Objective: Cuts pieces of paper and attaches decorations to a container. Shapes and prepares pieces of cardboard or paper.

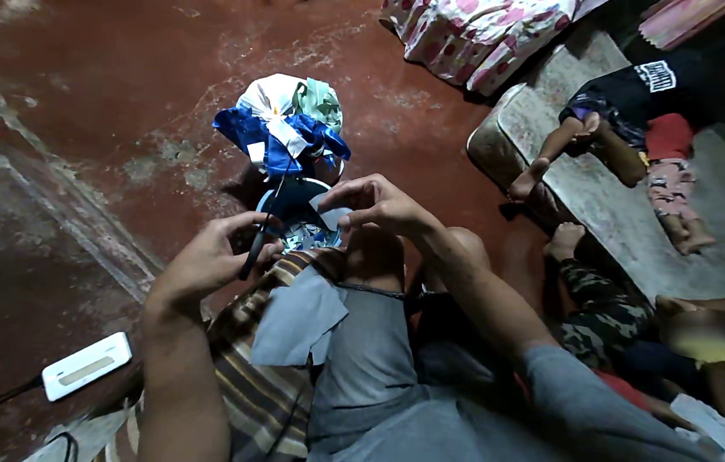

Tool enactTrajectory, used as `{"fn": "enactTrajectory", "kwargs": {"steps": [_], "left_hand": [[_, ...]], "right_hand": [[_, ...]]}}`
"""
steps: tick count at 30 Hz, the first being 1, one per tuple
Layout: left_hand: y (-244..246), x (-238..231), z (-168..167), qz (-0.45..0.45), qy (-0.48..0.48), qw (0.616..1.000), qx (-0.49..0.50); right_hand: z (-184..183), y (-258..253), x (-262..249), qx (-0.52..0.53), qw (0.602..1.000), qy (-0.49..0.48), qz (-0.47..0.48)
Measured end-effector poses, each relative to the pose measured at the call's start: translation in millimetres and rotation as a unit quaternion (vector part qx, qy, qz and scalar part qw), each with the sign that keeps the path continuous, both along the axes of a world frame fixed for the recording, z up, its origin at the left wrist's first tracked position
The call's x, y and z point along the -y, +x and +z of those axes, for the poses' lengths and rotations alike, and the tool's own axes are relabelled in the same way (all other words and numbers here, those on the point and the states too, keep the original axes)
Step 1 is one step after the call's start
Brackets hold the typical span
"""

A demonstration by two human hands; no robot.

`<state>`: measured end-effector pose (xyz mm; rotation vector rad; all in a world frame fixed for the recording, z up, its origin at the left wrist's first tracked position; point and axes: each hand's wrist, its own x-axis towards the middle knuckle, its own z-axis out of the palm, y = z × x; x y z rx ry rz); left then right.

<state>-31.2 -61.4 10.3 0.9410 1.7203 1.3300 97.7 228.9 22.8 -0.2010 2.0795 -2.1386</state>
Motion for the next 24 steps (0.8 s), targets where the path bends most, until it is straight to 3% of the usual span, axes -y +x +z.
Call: {"fn": "enactTrajectory", "kwargs": {"steps": [6, 24], "left_hand": [[-5.7, 20.6, 12.8, -0.176, -0.13, 0.974, -0.059], [8.4, -16.1, -9.2, -0.196, -0.038, 0.98, -0.001]], "right_hand": [[3.5, -0.3, -6.9, -0.002, 0.999, -0.019, -0.043], [7.3, -0.7, 2.1, 0.036, 0.999, -0.016, 0.007]]}}
